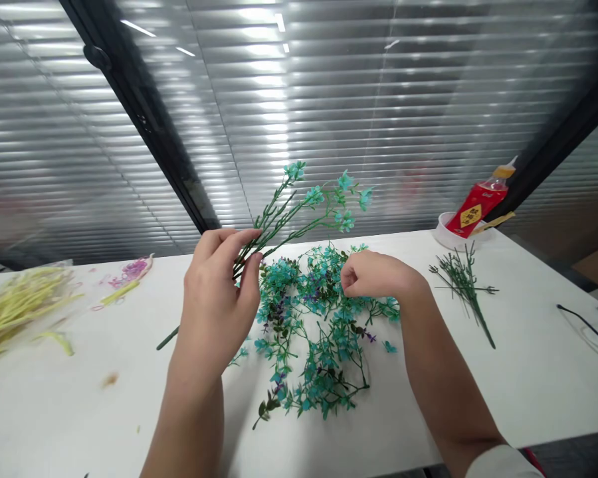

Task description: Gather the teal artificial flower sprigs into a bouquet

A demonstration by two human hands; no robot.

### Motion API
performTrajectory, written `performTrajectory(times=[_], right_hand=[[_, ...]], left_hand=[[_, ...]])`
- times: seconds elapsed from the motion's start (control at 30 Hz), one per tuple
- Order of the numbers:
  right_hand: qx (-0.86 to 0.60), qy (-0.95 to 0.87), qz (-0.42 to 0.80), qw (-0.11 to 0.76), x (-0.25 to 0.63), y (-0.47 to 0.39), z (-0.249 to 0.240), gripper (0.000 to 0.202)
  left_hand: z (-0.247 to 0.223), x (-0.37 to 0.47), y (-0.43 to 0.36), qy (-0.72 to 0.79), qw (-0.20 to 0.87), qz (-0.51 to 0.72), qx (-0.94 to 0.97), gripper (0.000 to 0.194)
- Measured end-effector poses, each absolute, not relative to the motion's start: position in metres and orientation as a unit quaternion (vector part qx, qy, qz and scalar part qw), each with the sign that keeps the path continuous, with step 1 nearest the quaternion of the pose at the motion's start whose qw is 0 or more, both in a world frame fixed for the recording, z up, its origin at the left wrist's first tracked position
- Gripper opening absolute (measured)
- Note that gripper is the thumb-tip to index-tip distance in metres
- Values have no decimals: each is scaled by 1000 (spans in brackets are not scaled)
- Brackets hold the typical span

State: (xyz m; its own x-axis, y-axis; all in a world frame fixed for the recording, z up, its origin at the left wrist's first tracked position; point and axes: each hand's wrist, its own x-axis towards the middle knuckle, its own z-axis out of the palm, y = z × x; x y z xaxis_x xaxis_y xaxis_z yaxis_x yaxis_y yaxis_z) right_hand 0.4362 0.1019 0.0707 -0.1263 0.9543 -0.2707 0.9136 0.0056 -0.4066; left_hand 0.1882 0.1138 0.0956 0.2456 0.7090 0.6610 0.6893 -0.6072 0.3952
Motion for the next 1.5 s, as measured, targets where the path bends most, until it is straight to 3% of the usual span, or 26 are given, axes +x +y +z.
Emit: performTrajectory(times=[0.23, 0.57, 0.8, 0.9, 1.03, 1.17, 1.3, 1.5], right_hand=[[-673, -701, 220, 86, 440, 98, 74, 11], [-683, -682, 141, 220, 457, 88, 82, 30], [-790, -544, -2, 284, 479, 82, 81, 29], [-794, -490, -23, 359, 490, 82, 78, 24], [-736, -438, 43, 514, 491, 84, 77, 15], [-596, -421, 182, 659, 472, 82, 88, 23], [-497, -445, 242, 704, 447, 77, 97, 33], [-447, -468, 269, 713, 412, 75, 92, 28]], left_hand=[[95, 188, 115, 443, 3, 414, 795, 21], [96, 188, 115, 430, 2, 417, 801, 11], [96, 188, 116, 427, -4, 412, 805, 11], [96, 188, 115, 425, -16, 415, 804, 11], [95, 190, 114, 425, -14, 416, 804, 13], [95, 192, 113, 424, -10, 414, 806, 17], [94, 194, 112, 430, -4, 406, 806, 19], [93, 196, 111, 427, -11, 399, 811, 21]])
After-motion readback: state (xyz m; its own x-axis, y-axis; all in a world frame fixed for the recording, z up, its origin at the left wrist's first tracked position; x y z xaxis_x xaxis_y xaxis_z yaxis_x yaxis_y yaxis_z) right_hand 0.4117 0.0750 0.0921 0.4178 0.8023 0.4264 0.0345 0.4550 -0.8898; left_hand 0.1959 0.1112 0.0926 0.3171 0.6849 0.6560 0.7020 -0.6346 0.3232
